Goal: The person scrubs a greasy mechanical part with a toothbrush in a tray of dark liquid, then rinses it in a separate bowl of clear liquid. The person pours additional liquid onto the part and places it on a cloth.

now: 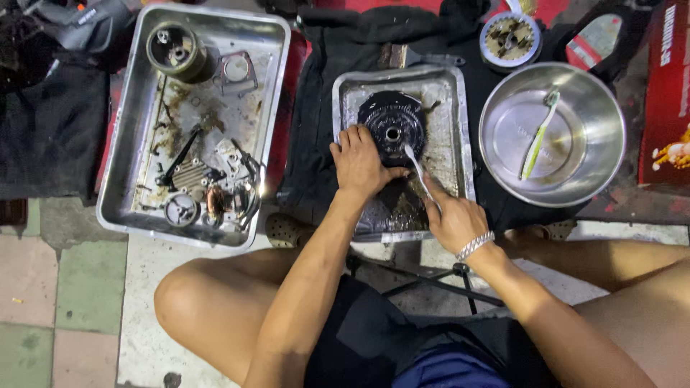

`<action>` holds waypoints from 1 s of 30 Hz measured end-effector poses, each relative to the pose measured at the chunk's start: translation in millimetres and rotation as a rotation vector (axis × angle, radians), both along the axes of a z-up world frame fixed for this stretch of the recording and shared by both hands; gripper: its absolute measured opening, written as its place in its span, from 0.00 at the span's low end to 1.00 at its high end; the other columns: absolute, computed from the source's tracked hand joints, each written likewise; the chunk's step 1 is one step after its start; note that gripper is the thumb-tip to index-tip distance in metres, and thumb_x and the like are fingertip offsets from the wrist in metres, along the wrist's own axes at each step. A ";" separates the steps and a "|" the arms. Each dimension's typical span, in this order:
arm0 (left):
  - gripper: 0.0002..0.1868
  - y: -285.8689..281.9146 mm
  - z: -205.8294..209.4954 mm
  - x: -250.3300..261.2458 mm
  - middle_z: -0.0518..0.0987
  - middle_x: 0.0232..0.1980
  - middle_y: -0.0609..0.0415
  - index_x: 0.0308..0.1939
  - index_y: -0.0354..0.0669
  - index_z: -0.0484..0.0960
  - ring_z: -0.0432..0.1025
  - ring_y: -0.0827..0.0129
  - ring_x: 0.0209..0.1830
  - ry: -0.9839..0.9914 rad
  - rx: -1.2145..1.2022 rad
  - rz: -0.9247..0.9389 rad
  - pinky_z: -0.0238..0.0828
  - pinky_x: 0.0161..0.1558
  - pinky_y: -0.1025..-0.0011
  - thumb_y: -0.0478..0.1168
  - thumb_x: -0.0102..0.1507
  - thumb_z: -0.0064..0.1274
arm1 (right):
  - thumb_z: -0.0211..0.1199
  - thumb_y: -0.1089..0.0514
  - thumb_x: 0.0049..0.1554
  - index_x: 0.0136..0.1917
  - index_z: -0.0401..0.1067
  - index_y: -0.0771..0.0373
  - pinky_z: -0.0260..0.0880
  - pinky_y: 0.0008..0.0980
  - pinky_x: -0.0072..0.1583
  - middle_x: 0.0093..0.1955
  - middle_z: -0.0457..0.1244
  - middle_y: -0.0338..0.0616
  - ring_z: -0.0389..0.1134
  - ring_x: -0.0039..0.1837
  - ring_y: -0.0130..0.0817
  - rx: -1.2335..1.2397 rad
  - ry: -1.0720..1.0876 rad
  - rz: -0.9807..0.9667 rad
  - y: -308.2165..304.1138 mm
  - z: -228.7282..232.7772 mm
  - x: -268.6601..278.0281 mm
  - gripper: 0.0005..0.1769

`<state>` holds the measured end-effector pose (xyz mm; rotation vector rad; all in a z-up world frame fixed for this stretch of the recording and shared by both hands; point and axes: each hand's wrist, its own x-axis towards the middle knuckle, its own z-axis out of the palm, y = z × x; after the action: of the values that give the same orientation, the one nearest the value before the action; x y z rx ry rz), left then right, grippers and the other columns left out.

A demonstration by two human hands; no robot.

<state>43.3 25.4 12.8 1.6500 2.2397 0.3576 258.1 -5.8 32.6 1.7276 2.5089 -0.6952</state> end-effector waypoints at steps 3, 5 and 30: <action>0.73 9.3 -0.3 -3.6 0.67 0.68 0.41 0.72 0.27 0.59 0.60 0.48 0.68 -0.069 0.095 -0.022 0.56 0.62 0.46 0.67 0.35 0.75 | 0.50 0.51 0.63 0.80 0.55 0.41 0.75 0.54 0.43 0.31 0.68 0.62 0.72 0.34 0.58 -0.220 -0.061 -0.151 12.4 2.8 -12.6 0.32; 0.71 10.1 -3.2 -6.5 0.67 0.68 0.41 0.71 0.29 0.61 0.60 0.49 0.69 -0.069 0.128 -0.028 0.55 0.64 0.46 0.66 0.36 0.75 | 0.53 0.52 0.61 0.79 0.59 0.43 0.73 0.56 0.44 0.31 0.67 0.63 0.70 0.34 0.60 -0.078 0.000 -0.062 27.6 -0.7 -25.7 0.32; 0.71 16.0 -5.7 -3.3 0.66 0.69 0.41 0.72 0.28 0.60 0.58 0.49 0.72 -0.076 0.036 -0.035 0.51 0.70 0.52 0.63 0.35 0.77 | 0.56 0.53 0.60 0.78 0.60 0.47 0.71 0.57 0.43 0.32 0.68 0.62 0.70 0.36 0.60 -0.003 -0.046 -0.009 45.4 1.6 -33.1 0.33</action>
<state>40.0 41.5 7.1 1.6627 2.1584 0.4474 225.0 39.6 34.2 1.7345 2.4703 -0.6517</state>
